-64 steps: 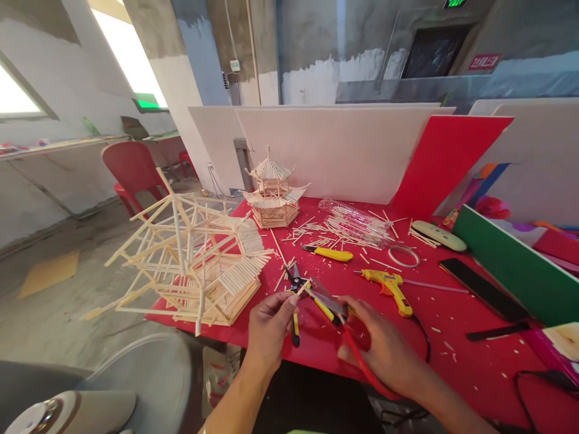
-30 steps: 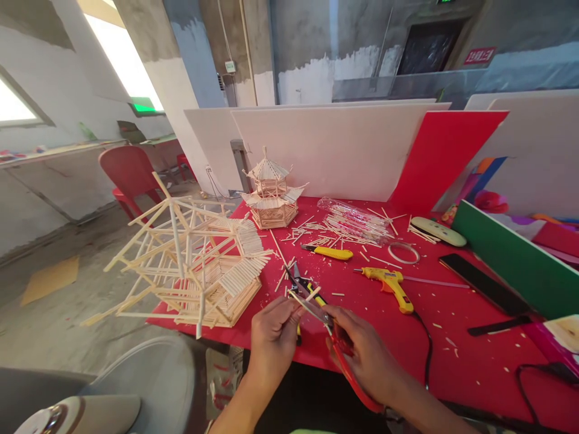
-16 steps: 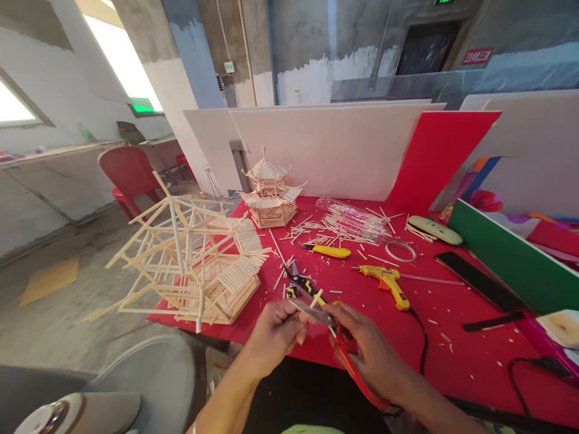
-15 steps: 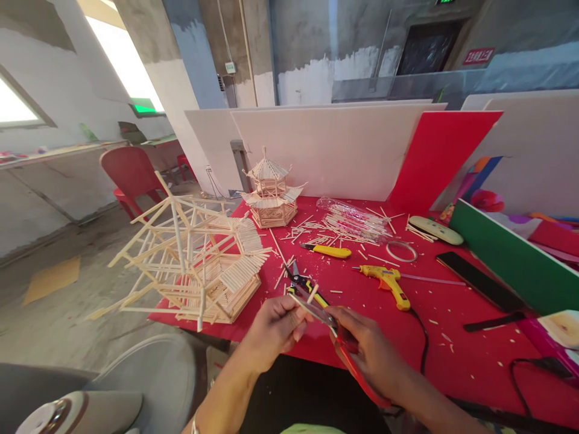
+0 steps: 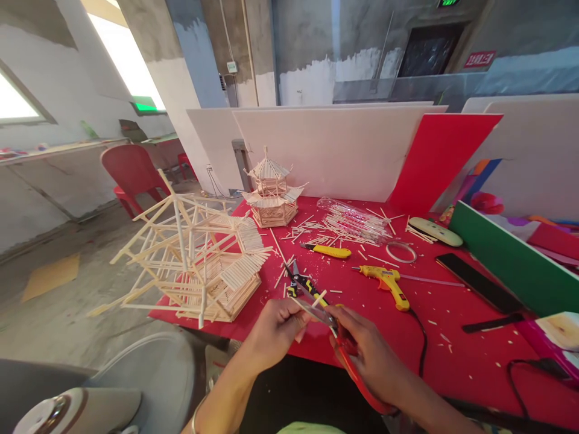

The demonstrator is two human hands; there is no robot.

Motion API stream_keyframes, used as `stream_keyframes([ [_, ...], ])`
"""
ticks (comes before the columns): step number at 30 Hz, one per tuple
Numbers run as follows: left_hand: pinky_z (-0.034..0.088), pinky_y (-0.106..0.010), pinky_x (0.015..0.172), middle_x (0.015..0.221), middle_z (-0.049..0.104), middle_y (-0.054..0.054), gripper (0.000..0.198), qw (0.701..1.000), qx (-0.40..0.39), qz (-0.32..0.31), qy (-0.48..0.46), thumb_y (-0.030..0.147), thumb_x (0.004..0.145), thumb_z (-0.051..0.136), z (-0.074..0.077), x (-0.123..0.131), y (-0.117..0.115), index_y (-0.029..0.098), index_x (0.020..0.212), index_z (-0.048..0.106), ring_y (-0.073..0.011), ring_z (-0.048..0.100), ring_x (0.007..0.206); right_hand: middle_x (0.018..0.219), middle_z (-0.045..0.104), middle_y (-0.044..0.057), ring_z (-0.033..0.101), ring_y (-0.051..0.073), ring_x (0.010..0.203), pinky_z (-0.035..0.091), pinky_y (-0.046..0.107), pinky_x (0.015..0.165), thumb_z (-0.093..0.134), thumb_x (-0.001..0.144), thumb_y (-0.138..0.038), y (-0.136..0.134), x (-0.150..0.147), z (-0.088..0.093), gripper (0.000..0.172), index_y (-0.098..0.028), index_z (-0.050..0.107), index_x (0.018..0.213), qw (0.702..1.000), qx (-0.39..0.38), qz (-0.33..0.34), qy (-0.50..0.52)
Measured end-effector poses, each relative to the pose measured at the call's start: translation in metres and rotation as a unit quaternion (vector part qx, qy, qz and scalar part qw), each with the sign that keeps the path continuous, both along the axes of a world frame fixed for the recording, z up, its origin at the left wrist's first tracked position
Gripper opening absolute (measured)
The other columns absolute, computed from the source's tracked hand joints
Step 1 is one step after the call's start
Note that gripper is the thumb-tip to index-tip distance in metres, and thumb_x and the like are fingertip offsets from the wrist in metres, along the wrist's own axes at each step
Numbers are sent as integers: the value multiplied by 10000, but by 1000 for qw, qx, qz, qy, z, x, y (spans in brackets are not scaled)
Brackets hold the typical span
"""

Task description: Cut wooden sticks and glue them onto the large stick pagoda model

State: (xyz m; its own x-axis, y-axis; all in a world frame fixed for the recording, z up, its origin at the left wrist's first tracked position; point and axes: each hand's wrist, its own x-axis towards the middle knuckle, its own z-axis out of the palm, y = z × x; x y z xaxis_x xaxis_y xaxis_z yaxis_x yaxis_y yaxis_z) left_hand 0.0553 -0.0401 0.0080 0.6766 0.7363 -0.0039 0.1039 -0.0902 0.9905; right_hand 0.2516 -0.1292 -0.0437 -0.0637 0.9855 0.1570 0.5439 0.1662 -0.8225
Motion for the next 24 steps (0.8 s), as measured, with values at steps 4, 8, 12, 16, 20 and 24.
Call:
stream_keyframes([
  [4,327,-241,520,531,512,4,378,999,11,52,10,436,908,549,-3,2,-3,175,641,605,-117,418,494,1029,658,75,631,169,809,556,264,728,519,814,-159,-1,1,-10,505,-209,559,1314,1000,-15,-5,26],
  [8,362,-243,526,609,572,-17,331,987,74,142,12,408,915,540,-10,7,-9,182,685,613,-130,477,515,1022,657,76,628,183,858,550,297,804,519,799,-142,2,2,-6,527,-210,557,1320,1000,-15,-19,7],
  [12,383,-249,570,574,557,-19,333,988,131,79,36,359,911,538,-8,2,-4,170,658,641,-142,493,551,1162,641,87,634,191,921,541,311,833,543,795,-147,2,-1,2,548,-227,538,1337,999,-33,1,-11],
  [16,360,-238,536,530,522,-3,388,994,95,29,43,361,925,499,-12,0,-2,165,599,575,-123,472,514,1220,628,102,624,220,1058,521,341,921,538,782,-132,2,-3,-1,547,-210,547,1323,1000,-23,2,3],
  [20,319,-226,487,524,503,13,366,990,90,102,46,345,937,487,-20,2,-7,173,619,546,-105,443,470,1198,644,100,617,232,1104,502,371,972,528,769,-124,5,-3,2,550,-202,555,1313,999,-37,-6,-6],
  [24,321,-219,490,544,508,18,346,990,89,97,52,325,948,479,-18,0,-9,175,642,537,-99,448,475,1379,555,108,540,249,1255,444,412,1066,546,811,-198,1,-1,11,598,-222,474,1405,996,-87,15,-5],
])
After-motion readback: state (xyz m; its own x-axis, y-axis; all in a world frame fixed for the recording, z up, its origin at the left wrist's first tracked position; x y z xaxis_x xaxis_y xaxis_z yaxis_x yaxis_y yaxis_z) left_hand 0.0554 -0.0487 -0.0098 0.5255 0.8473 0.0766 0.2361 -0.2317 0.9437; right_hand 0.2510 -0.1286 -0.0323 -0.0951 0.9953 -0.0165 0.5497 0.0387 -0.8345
